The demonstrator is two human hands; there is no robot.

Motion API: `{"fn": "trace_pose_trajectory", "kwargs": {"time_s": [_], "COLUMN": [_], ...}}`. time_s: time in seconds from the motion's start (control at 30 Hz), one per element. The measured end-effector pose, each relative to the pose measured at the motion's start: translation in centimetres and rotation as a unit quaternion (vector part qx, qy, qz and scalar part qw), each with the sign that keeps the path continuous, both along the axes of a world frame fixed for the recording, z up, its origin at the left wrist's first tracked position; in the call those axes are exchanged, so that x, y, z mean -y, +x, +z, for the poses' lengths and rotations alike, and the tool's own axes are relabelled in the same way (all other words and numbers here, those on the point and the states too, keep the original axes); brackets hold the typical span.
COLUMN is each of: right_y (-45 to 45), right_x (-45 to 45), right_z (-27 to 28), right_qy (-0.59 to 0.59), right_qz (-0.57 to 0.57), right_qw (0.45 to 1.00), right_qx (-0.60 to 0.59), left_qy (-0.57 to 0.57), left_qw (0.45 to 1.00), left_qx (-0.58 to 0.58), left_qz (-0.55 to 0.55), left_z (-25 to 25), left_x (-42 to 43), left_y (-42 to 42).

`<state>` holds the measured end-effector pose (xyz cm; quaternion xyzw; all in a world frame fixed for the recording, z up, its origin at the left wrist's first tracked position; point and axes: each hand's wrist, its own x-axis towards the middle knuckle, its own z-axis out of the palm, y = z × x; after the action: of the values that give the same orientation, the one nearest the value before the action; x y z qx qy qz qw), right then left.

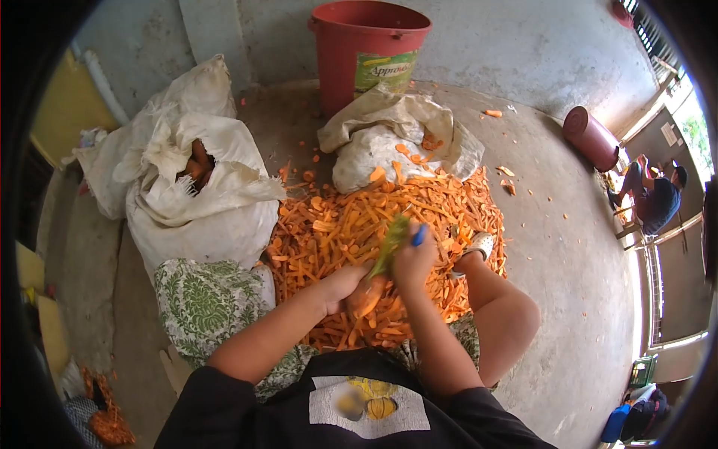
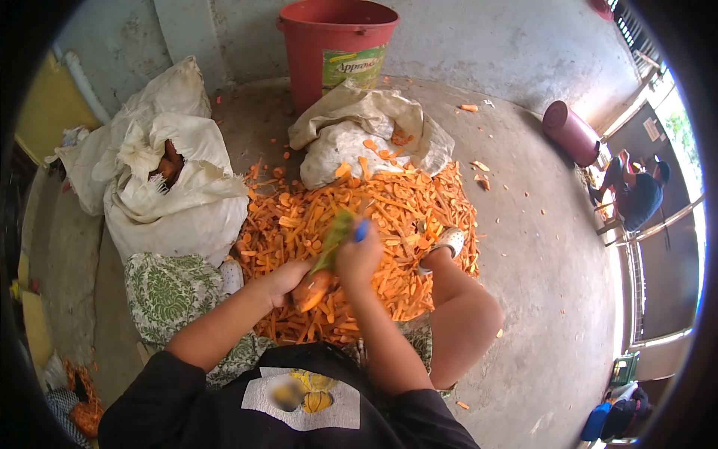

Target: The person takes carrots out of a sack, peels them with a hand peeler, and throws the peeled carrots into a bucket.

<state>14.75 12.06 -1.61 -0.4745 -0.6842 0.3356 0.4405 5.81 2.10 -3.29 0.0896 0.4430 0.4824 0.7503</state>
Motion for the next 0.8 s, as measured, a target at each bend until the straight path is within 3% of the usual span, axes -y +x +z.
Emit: {"fn": "trace_pose_trajectory", "kwargs": {"time_s": [0.07,0.17,0.23,0.27,0.3,0.37,0.47,0.53,0.63,0.67,0.73,0.77,0.8], "right_y": [1.7,4.0,3.6,2.2,1.6,0.5,-0.3,0.3,3.0,3.1,2.5,1.6,1.2], "right_x": [-4.8,-9.2,-6.6,-3.3,-1.7,2.7,2.5,-1.6,-7.4,-7.5,-4.8,-2.2,-1.1], "right_z": [-1.2,-3.7,-1.0,2.0,1.0,2.4,1.3,0.2,-0.7,-1.1,1.4,3.2,1.3], "right_qy": [-0.010,-0.072,-0.072,-0.127,-0.019,-0.027,0.000,0.046,0.009,0.009,-0.095,-0.083,-0.085], "right_qz": [-0.120,-0.185,-0.110,-0.071,-0.013,0.058,0.043,-0.042,-0.158,-0.160,-0.083,-0.048,0.002], "right_qw": [0.993,0.975,0.983,0.983,0.997,0.998,0.999,0.997,0.986,0.986,0.983,0.991,0.994], "right_qx": [-0.005,-0.105,-0.130,-0.115,-0.069,0.019,0.032,0.046,0.050,0.048,-0.131,-0.092,-0.061], "left_qy": [-0.001,0.009,-0.011,-0.030,-0.022,-0.002,0.001,0.002,-0.017,-0.029,-0.031,-0.019,-0.007], "left_qw": [0.998,0.995,0.996,0.997,0.995,0.995,0.999,0.998,0.999,0.999,0.998,0.998,0.994], "left_qx": [0.029,0.086,0.082,0.078,0.087,0.078,0.020,-0.060,-0.010,0.010,0.015,0.056,0.096], "left_qz": [-0.056,-0.058,-0.027,0.006,0.049,0.056,0.048,-0.031,-0.031,-0.021,-0.051,-0.001,0.051], "left_z": [1.5,1.7,0.8,0.7,1.0,0.4,0.7,1.0,2.4,3.1,1.5,0.9,0.2], "left_x": [0.5,0.5,0.0,-0.2,-0.4,-0.4,0.0,0.1,0.5,0.3,0.0,-0.3,-0.5], "left_y": [0.0,0.5,0.0,-0.1,0.0,-0.2,0.2,0.7,1.5,1.6,0.8,0.6,0.3]}}
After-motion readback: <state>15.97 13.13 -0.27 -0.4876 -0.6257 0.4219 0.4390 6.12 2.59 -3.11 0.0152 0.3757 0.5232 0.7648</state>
